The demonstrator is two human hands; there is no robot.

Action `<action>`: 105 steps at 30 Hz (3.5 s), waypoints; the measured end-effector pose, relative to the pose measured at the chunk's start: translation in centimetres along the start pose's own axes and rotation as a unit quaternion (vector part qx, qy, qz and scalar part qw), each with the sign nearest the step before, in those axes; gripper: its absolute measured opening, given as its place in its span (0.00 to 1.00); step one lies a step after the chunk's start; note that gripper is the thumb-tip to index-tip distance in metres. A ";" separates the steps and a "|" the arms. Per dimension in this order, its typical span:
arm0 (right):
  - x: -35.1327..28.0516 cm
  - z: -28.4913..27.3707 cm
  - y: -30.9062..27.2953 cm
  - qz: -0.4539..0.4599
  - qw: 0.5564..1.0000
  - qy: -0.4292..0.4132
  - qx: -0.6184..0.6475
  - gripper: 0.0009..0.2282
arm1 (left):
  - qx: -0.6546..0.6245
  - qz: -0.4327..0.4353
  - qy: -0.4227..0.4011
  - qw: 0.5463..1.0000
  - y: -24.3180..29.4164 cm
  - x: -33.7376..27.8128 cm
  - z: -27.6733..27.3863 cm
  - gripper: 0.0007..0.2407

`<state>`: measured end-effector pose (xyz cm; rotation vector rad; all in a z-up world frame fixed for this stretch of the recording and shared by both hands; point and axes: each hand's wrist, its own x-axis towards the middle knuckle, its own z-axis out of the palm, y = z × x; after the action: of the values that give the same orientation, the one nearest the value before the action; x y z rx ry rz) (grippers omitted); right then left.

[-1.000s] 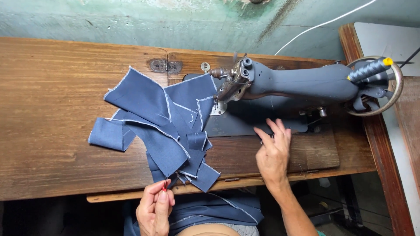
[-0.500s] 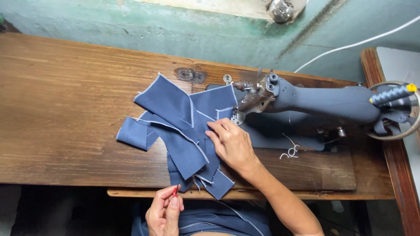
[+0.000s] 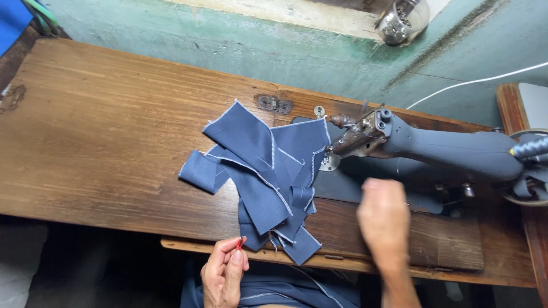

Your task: Preparing and threading a bobbin and organizing fabric pieces at a sewing machine workstation.

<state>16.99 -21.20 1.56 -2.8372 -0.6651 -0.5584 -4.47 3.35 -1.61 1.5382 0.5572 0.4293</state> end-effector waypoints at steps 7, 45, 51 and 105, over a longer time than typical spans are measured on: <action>2.0 -5.6 -6.0 0.062 0.971 0.037 0.229 0.08 | 0.007 0.031 0.008 0.999 0.3 0.7 -0.4 0.15; -3.5 -5.1 -7.0 -0.014 0.858 -0.104 0.504 0.05 | -0.115 -0.177 -0.243 0.947 2.5 1.4 5.5 0.13; -4.4 -4.8 -7.2 0.088 0.850 -0.156 0.495 0.05 | -0.144 -0.140 -0.203 0.958 2.5 1.6 6.4 0.10; -0.7 -1.4 -12.8 0.388 0.528 -0.170 0.736 0.11 | -0.240 -0.135 -0.141 0.951 0.3 -0.7 4.7 0.14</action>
<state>10.13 -10.45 3.63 -1.2031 0.2147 0.5634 -2.22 -0.88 -1.52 1.0140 0.3929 0.1139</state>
